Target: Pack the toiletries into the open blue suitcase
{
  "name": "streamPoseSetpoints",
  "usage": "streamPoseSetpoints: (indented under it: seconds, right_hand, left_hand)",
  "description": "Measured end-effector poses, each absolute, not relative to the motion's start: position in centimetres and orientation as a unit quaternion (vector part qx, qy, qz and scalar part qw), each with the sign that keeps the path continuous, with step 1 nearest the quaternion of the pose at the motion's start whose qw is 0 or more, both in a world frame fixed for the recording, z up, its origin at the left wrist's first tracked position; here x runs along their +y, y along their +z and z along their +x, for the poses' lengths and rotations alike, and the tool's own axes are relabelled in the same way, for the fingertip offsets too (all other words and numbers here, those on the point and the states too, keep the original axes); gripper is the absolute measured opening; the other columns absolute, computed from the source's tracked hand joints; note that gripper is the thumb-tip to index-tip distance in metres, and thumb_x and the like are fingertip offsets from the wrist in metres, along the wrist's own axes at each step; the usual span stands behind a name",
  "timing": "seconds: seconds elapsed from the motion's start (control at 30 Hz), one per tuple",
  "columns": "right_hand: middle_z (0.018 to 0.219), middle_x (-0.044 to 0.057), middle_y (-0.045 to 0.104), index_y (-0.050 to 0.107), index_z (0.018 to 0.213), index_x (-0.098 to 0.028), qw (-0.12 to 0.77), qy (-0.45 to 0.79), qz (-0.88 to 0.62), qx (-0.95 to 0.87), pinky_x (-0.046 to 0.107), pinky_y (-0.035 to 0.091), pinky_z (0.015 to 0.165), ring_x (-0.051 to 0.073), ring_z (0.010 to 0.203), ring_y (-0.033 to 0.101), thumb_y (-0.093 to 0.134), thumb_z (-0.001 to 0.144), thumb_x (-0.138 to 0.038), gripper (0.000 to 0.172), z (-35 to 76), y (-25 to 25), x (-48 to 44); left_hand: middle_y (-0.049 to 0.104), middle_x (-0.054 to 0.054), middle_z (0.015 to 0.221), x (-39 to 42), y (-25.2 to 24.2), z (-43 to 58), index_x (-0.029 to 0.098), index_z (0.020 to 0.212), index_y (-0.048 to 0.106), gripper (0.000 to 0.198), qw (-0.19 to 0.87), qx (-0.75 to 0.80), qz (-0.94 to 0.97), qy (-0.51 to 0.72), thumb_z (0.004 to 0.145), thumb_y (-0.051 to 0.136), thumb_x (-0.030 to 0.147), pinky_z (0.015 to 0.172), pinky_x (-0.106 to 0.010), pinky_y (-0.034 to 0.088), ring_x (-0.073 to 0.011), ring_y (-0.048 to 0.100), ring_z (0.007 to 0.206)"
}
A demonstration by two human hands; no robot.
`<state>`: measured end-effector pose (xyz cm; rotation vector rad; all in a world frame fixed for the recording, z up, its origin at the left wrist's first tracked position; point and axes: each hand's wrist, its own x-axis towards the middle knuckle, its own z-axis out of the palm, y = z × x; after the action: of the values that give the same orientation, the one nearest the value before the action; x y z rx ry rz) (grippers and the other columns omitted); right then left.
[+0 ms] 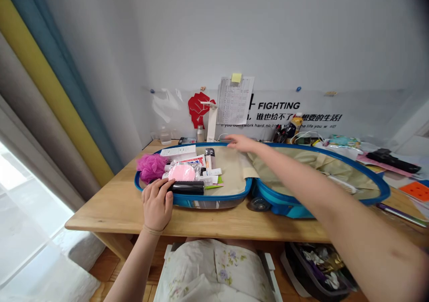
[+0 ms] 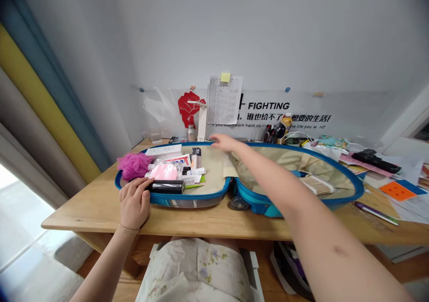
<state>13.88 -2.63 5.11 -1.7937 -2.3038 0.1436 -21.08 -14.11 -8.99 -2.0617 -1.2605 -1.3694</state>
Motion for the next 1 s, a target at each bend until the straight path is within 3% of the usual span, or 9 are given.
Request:
streamPoseSetpoints:
  seconds: [0.1,0.2,0.33,0.47,1.0]
  right_hand:
    - [0.111,0.012,0.071,0.069,0.115,-0.016,0.078,0.051,-0.678,-0.729,0.032,0.050,0.088,0.019,0.092,0.068,0.055,0.087,-0.032,0.035,21.3,6.9,-4.9]
    - [0.088,0.012,0.073,0.074,0.092,-0.013,0.005,0.067,-0.720,-0.690,0.029,0.051,0.078,0.016,0.077,0.066,0.058,0.087,-0.029,0.023,27.6,6.2,-7.9]
    - [0.100,0.006,0.068,0.067,0.095,-0.019,-0.072,0.074,-0.755,-0.648,0.028,0.053,0.080,0.011,0.085,0.063,0.057,0.092,-0.035,0.020,32.0,3.0,-10.6]
    - [0.115,0.007,0.063,0.064,0.108,-0.021,-0.087,0.070,-0.757,-0.644,0.031,0.054,0.084,0.013,0.097,0.061,0.056,0.092,-0.035,0.022,33.1,0.3,-10.6]
    - [0.122,0.007,0.061,0.063,0.111,-0.024,-0.163,0.172,-0.721,-0.650,0.034,0.052,0.090,0.015,0.104,0.059,0.052,0.094,-0.039,0.025,32.3,-2.2,-9.5]
  left_hand:
    - [0.066,-0.012,0.115,-14.0,-9.0,-21.1,0.019,0.118,0.066,0.038,0.185,-0.446,-0.729,-0.485,0.098,0.036,0.031,0.097,-0.042,0.034,-0.0275,0.053,0.110]
    - [0.065,-0.012,0.116,-14.0,-9.1,-21.0,0.020,0.118,0.066,0.038,0.177,-0.448,-0.729,-0.486,0.097,0.037,0.031,0.098,-0.043,0.034,-0.0277,0.053,0.111]
    - [0.065,-0.012,0.117,-14.0,-9.2,-21.1,0.022,0.120,0.066,0.039,0.169,-0.454,-0.727,-0.487,0.097,0.036,0.032,0.100,-0.043,0.033,-0.0275,0.053,0.112]
    - [0.065,-0.012,0.117,-14.0,-9.3,-21.0,0.022,0.121,0.065,0.039,0.170,-0.450,-0.730,-0.486,0.097,0.036,0.032,0.100,-0.043,0.034,-0.0273,0.053,0.113]
    - [0.065,-0.012,0.115,-14.0,-9.1,-20.9,0.019,0.117,0.065,0.038,0.189,-0.445,-0.732,-0.480,0.098,0.034,0.031,0.098,-0.043,0.035,-0.0272,0.053,0.110]
